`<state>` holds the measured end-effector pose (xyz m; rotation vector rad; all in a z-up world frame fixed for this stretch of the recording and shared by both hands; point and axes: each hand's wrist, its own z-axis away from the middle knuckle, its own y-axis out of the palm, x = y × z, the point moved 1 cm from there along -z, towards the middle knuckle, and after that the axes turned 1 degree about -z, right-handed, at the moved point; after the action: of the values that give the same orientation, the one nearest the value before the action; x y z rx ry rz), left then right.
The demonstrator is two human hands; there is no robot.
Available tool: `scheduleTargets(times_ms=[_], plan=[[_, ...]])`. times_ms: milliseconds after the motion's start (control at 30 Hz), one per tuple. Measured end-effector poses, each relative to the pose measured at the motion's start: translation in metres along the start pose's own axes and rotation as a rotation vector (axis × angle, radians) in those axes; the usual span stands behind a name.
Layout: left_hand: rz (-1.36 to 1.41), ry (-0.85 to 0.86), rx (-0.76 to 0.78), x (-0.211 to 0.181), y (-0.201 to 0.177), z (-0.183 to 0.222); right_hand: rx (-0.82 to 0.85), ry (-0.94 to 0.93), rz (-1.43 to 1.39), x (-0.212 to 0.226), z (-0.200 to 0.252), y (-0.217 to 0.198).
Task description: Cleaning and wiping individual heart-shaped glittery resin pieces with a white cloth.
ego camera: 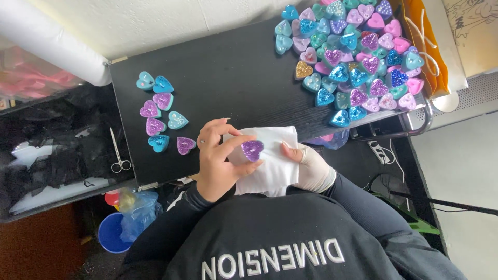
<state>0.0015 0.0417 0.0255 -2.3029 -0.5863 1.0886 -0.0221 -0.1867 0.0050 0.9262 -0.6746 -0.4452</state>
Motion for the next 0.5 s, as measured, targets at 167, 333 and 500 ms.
scheduleTargets(times_ms=[167,333,500], plan=[[0.368,-0.275,-0.149,0.022,-0.035,0.028,-0.140,-0.156,0.158,0.004,-0.007,-0.002],[-0.077,-0.339,-0.266,0.041,-0.071,0.073,-0.341,-0.211,0.351,0.006,-0.005,-0.025],[-0.465,-0.382,-0.266,0.049,-0.071,0.098,-0.336,-0.245,0.329,0.009,-0.005,-0.035]])
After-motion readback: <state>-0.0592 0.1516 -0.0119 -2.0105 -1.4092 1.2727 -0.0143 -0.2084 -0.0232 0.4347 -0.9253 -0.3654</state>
